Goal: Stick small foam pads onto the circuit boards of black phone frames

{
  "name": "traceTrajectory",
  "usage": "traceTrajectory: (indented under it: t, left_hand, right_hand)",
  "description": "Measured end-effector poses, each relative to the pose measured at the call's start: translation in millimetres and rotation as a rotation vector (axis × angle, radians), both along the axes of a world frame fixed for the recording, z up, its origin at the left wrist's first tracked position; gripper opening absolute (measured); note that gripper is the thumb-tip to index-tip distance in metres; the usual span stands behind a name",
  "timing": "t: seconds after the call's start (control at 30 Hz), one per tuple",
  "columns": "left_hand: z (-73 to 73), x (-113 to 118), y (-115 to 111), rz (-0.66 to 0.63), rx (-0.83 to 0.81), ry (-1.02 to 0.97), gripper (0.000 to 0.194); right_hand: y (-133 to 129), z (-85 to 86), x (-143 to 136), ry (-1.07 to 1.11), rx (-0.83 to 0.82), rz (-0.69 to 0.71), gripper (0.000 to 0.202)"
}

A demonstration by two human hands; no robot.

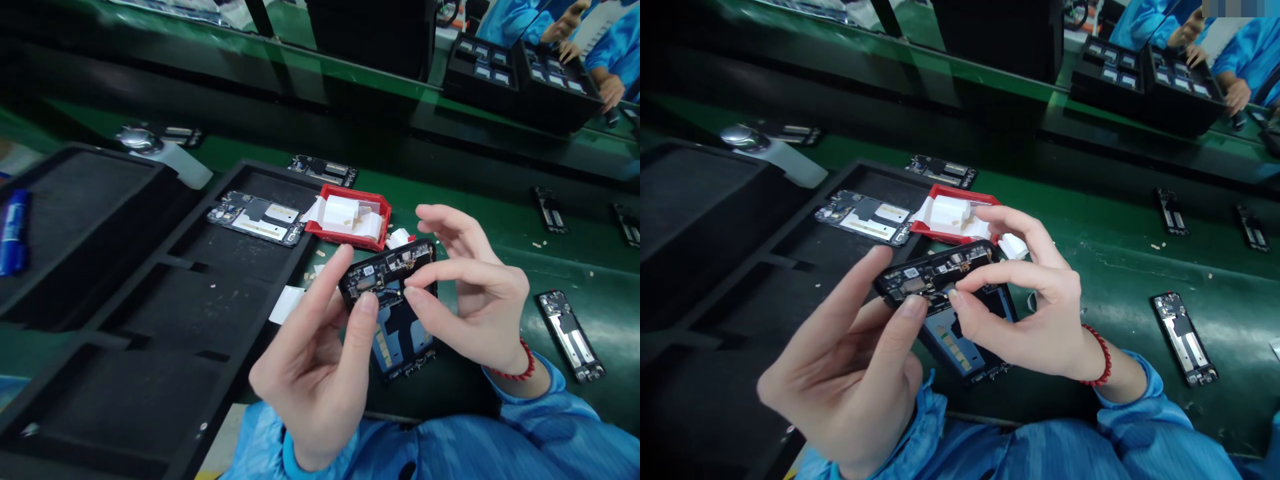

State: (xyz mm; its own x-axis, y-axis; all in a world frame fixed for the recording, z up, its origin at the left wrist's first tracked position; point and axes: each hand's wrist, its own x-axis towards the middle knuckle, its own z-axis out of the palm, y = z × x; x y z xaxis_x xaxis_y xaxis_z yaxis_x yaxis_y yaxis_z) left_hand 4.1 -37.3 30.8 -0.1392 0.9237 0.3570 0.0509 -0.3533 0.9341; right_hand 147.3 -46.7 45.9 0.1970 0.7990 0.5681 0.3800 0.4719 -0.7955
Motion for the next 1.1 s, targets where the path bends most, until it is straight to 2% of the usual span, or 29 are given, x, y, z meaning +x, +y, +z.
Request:
traceTrajectory:
  t: [0.33,0.73,0.97,1.1]
  left_hand:
    - [-6.3,11.2,-1.9,0.074,0.073,-0.062,0.052]
    - [-5.6,15.0,-2.5,0.106,0.076,-0.088,0.053]
    - [-6.5,16.2,-3.1,0.119,0.049,-0.067,0.052]
    - [-7.2,18.7,-4.3,0.135,0.046,-0.108,0.051]
  right_hand:
    - [-3.2,1.7,-0.4,-0.007,-0.037,0.005,0.012]
    - [-5.0,0.4,-2.3,-0.039,-0.054,-0.045,0.012]
    - [-4.1,-2.0,-1.8,-0.031,-0.054,-0.017,0.013]
    - [-2.7,-5.3,-5.2,-0.026,-0.021,-0.070,0.015]
